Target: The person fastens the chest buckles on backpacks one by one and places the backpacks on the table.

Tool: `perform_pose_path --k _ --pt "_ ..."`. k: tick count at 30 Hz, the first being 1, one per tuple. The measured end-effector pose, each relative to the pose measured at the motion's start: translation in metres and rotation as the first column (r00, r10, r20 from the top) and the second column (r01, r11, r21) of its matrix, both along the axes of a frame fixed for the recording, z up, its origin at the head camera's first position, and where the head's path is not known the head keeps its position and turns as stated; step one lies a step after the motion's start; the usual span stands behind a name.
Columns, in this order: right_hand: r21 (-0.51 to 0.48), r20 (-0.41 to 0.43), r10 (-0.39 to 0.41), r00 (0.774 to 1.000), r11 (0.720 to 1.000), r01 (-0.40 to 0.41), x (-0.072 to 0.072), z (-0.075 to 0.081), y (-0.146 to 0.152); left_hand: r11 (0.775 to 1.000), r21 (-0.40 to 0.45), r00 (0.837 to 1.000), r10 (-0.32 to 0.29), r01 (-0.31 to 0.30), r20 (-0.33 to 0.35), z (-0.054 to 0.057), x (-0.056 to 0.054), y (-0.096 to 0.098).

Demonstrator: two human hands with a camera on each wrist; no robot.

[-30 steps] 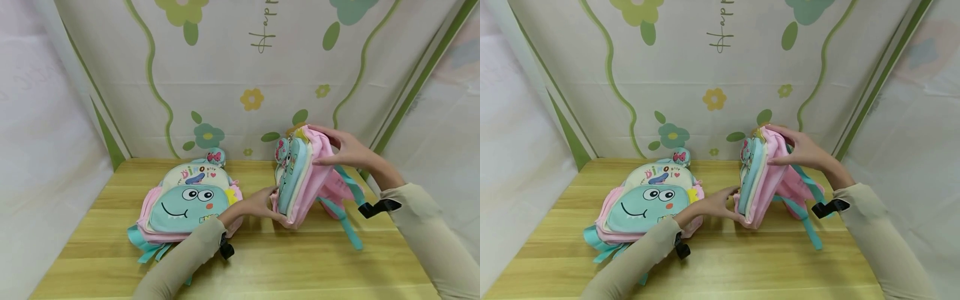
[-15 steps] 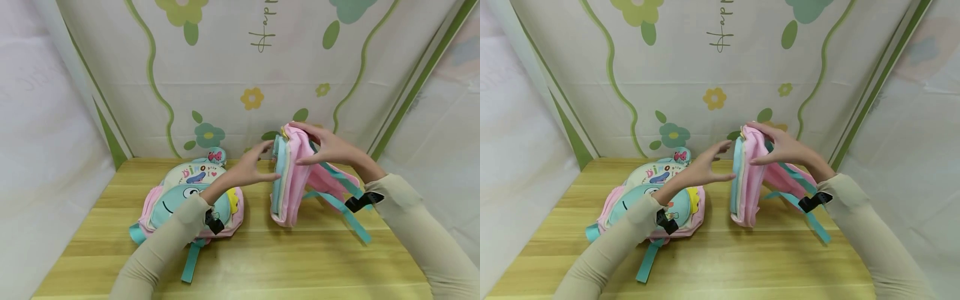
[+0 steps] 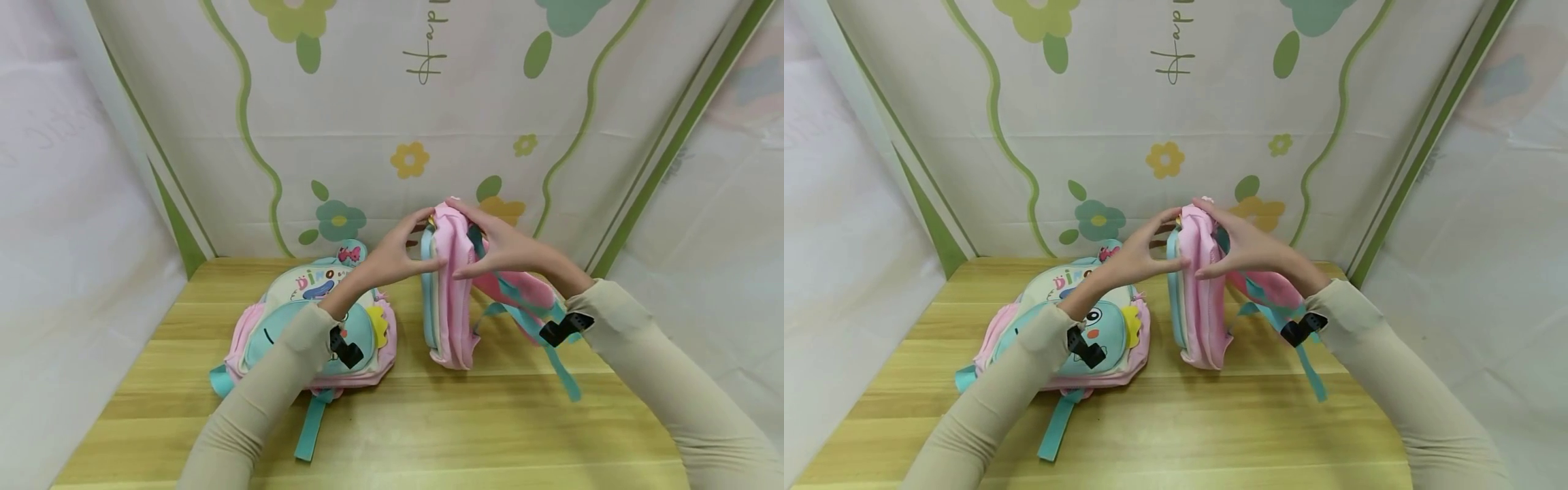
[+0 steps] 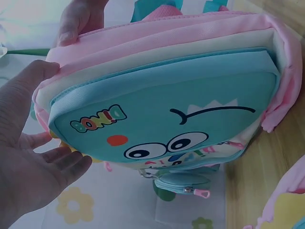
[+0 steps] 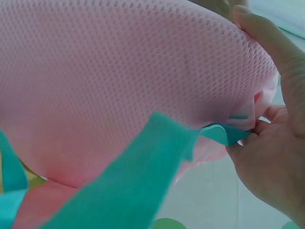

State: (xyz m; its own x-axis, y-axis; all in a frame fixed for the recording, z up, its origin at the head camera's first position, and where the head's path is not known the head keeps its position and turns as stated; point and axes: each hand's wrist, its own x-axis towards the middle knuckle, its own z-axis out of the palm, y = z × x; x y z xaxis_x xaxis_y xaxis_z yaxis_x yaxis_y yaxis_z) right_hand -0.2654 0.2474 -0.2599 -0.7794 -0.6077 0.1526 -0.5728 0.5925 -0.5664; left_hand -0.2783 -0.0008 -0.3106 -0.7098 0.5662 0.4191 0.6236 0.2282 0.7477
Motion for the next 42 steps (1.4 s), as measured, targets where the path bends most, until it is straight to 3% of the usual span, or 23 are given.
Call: perform_pose_path --k 13,21,30,37,42 --pt "0.063 0.001 -0.01 1.0 0.998 0.01 0.005 -0.01 0.011 0.998 -0.055 1.0 0.017 -0.016 0.022 0.002 -0.001 -0.004" --pt "0.099 0.048 -0.034 0.998 0.995 0.029 0.01 -0.019 0.034 0.998 -0.059 1.0 0.012 -0.011 0.029 0.005 -0.007 -0.008" --pt "0.164 0.12 -0.095 0.988 0.984 0.075 0.021 -0.037 0.059 0.997 -0.077 1.0 0.007 -0.006 0.014 0.009 -0.009 -0.016" --pt "0.137 0.166 -0.062 0.984 0.99 0.039 0.03 -0.057 0.07 0.997 -0.07 0.999 0.03 -0.029 0.017 0.014 -0.008 -0.02" --pt "0.137 0.175 -0.031 0.984 0.991 0.007 0.035 -0.073 0.074 0.997 -0.05 0.998 0.062 -0.061 0.015 0.011 -0.008 -0.023"
